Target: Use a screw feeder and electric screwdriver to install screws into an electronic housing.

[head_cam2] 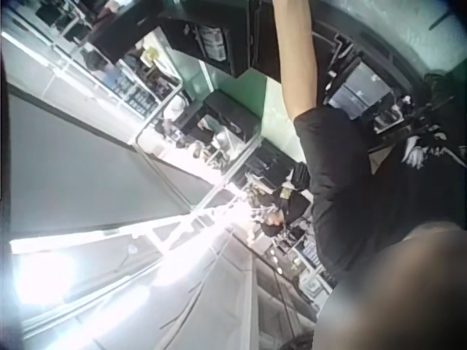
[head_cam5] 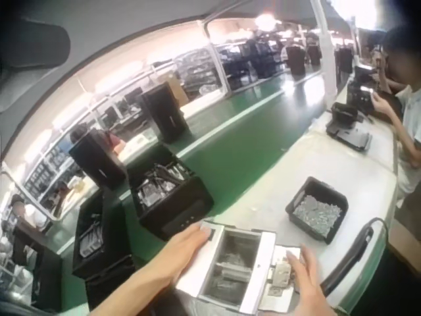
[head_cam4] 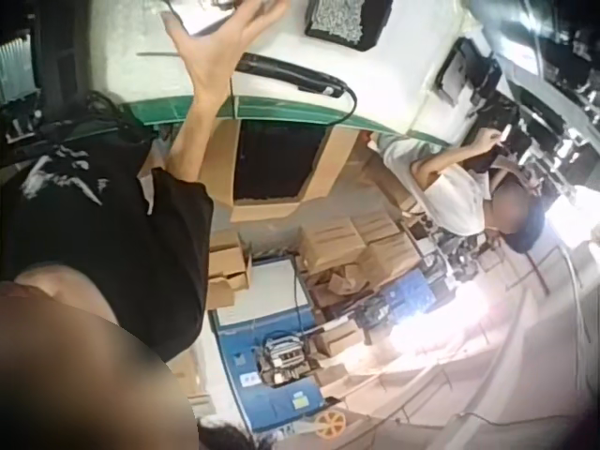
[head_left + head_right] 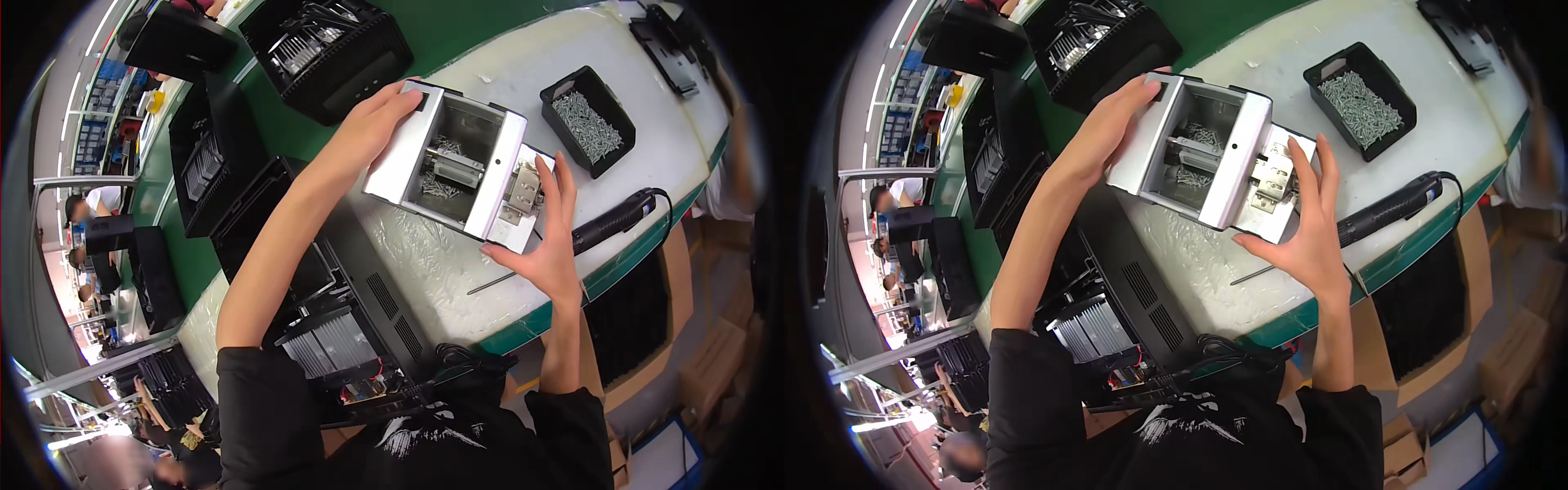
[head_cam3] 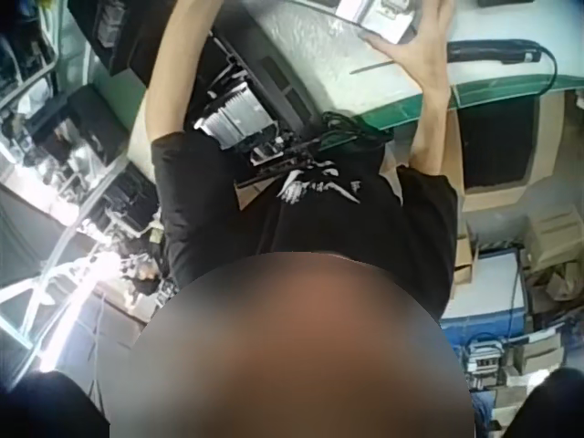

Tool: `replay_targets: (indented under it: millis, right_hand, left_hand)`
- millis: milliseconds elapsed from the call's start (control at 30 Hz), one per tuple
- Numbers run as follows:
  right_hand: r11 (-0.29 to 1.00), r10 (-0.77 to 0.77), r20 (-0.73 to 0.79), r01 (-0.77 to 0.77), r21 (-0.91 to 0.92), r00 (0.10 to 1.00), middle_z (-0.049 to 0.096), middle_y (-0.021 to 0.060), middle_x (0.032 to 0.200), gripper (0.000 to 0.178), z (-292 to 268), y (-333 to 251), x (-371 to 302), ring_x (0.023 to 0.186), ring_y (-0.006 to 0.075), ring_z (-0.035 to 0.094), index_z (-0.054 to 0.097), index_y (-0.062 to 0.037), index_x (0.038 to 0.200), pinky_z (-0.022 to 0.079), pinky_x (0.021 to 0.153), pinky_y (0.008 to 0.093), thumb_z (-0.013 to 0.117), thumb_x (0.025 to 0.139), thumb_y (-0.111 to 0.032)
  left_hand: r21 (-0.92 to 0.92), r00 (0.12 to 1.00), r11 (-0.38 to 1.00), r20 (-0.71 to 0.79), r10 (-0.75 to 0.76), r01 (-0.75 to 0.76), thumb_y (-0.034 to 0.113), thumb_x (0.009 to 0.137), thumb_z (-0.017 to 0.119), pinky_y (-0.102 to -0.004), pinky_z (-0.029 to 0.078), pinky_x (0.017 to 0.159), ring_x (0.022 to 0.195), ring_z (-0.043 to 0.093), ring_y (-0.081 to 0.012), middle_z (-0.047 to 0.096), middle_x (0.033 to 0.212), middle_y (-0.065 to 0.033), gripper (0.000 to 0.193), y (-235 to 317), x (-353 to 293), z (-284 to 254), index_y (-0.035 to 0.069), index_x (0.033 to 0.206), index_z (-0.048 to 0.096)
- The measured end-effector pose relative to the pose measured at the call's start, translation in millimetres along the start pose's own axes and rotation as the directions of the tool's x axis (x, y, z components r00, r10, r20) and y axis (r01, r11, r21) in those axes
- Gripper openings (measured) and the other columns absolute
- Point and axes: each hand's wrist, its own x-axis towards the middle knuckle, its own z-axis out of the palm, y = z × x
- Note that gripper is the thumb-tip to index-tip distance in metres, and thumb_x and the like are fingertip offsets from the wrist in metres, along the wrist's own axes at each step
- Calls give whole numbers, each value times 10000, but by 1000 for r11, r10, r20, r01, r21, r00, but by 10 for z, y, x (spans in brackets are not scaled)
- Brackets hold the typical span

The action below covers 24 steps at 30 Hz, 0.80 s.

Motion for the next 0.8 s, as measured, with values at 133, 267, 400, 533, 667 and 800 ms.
replay_targets:
  millis: [133,267,400,533,667,800]
  right_hand:
    - [1000,-3,-52,3,0,999,143,210,1570,1177,74,70,-43,1440,377,230,299,-88,1503,265,1145,480,891,508,-301]
    - [1000,-7,-35,7,15,999,129,213,1573,1186,85,43,40,1433,370,247,268,-85,1512,267,1142,460,857,496,-248]
    - [998,-20,-66,23,50,998,167,226,1546,1120,143,66,31,1407,364,284,310,-65,1475,285,1125,438,827,492,-218]
    - [999,-16,-85,19,28,996,186,233,1527,1085,184,60,-5,1396,366,295,333,-54,1447,294,1115,435,821,491,-210]
    - [997,-49,-101,43,-59,994,171,246,1522,1067,213,64,-28,1360,382,341,341,-48,1431,352,1071,444,827,499,-228]
    - [998,-65,-118,62,-31,991,158,243,1523,1066,236,122,-38,1334,393,368,350,-51,1419,398,1037,459,838,491,-244]
  left_hand:
    - [-61,994,993,-29,102,-104,340,998,479,-256,450,897,1015,562,-119,594,1171,-67,461,-94,5,101,45,1351,504]
    - [-147,987,977,-68,146,-154,304,974,522,-249,467,822,926,575,-97,630,1105,-70,449,-144,137,133,-3,1302,523]
    - [-2,981,985,-97,169,-170,316,983,468,-282,449,896,1008,579,-167,611,1159,-123,453,-246,300,90,-15,1291,506]
    - [185,969,962,-103,223,-202,378,955,377,-406,389,1019,1202,531,-417,555,1301,-268,546,-253,258,129,6,1344,465]
    - [301,981,945,-101,165,-128,355,955,365,-430,386,1019,1204,523,-432,560,1286,-280,526,-87,194,97,16,1347,456]
    - [358,967,911,-73,244,-203,363,957,357,-448,386,1013,1183,525,-460,565,1245,-320,520,-127,163,105,9,1327,448]
